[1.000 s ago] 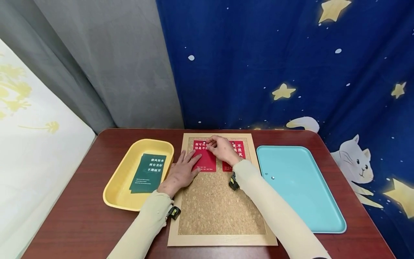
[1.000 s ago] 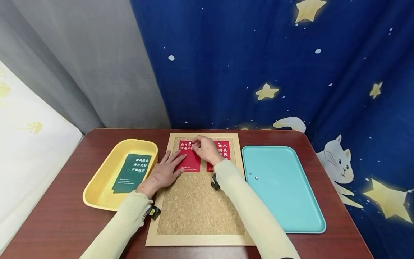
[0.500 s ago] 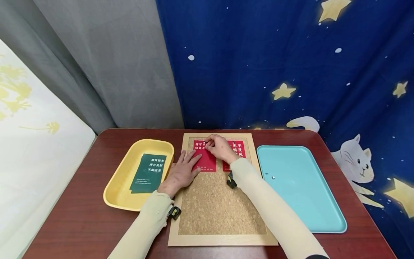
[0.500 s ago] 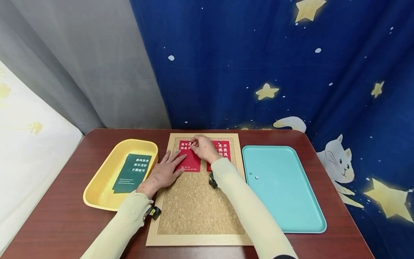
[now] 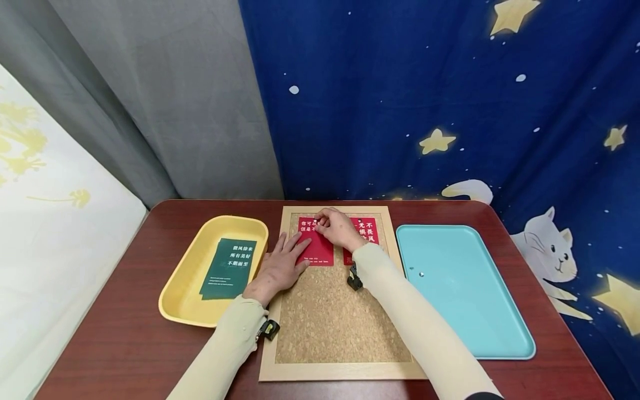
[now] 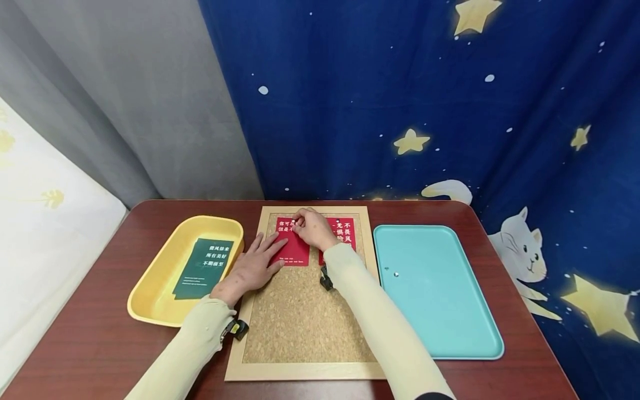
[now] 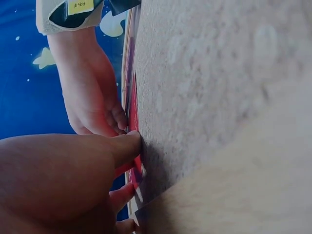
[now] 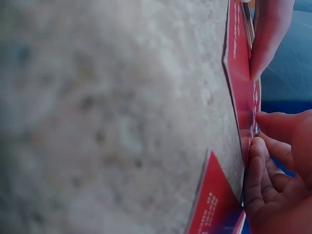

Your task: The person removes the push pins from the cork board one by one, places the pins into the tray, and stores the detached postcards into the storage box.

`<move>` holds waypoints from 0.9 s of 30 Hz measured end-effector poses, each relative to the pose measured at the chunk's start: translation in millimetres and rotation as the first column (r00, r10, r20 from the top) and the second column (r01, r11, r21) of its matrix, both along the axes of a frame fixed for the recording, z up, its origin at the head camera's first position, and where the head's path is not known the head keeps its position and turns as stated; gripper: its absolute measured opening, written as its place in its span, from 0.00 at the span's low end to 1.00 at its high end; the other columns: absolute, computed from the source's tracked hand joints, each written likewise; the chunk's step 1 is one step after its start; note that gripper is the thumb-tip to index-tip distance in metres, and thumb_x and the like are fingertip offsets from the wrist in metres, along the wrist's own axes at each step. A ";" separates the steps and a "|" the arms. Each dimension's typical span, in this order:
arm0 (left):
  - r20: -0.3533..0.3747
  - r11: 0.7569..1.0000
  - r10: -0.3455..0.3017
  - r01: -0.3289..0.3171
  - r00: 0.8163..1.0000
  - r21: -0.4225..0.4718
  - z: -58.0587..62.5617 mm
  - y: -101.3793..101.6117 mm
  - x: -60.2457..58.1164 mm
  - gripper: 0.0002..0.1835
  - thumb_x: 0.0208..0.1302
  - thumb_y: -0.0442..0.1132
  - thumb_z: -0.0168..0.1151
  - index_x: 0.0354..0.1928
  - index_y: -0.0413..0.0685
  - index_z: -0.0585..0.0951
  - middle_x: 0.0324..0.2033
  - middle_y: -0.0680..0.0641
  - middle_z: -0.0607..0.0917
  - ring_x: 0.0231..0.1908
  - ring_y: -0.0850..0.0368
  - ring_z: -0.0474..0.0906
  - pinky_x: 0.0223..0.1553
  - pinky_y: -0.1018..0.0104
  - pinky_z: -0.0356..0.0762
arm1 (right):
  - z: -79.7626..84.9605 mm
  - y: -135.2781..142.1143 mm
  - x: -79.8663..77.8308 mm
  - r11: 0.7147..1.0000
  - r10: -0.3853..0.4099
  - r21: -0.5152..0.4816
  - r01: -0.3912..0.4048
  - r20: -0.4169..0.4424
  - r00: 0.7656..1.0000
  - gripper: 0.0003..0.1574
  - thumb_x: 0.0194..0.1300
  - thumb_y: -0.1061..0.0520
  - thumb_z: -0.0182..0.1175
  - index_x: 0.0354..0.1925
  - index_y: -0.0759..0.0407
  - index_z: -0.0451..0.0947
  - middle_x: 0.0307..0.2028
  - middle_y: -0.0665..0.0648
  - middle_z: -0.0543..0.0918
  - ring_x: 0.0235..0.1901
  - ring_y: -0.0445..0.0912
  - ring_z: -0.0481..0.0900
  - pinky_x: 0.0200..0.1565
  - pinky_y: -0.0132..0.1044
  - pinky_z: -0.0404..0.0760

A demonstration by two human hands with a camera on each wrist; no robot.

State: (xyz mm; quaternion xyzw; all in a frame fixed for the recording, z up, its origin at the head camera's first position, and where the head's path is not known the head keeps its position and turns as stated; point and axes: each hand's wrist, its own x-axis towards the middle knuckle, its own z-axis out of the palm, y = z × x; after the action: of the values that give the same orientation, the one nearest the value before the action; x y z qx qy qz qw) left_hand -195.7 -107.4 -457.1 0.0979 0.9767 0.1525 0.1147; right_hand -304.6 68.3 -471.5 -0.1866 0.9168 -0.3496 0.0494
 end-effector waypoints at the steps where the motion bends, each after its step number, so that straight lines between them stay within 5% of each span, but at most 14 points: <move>1: -0.001 1.000 -0.001 0.001 1.000 -0.001 -0.1 0.0 -0.2 0.34 0.78 0.53 0.55 0.81 0.59 0.62 0.83 0.45 0.55 0.84 0.35 0.41 0.73 0.26 0.60 | -0.2 0.1 -0.5 1.000 0.000 0.002 0.000 -0.002 1.000 0.16 0.72 0.56 0.67 0.56 0.58 0.82 0.42 0.55 0.83 0.40 0.46 0.81 0.48 0.37 0.79; 27: -0.015 1.000 -0.005 0.005 1.000 -0.003 -0.5 0.1 1.1 0.32 0.79 0.52 0.55 0.80 0.58 0.63 0.83 0.45 0.56 0.84 0.35 0.43 0.73 0.27 0.61 | 2.3 -0.8 -6.1 1.000 -0.014 0.000 0.014 0.053 0.998 0.11 0.73 0.57 0.65 0.51 0.55 0.84 0.39 0.55 0.86 0.39 0.45 0.82 0.46 0.37 0.78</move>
State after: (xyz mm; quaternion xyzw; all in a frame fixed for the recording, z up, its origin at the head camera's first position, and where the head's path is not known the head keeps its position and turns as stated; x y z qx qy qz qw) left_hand -194.6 -107.3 -457.7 0.1014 0.9776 0.1498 0.1078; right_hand -310.7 67.4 -469.3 -0.1706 0.9165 -0.3548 0.0711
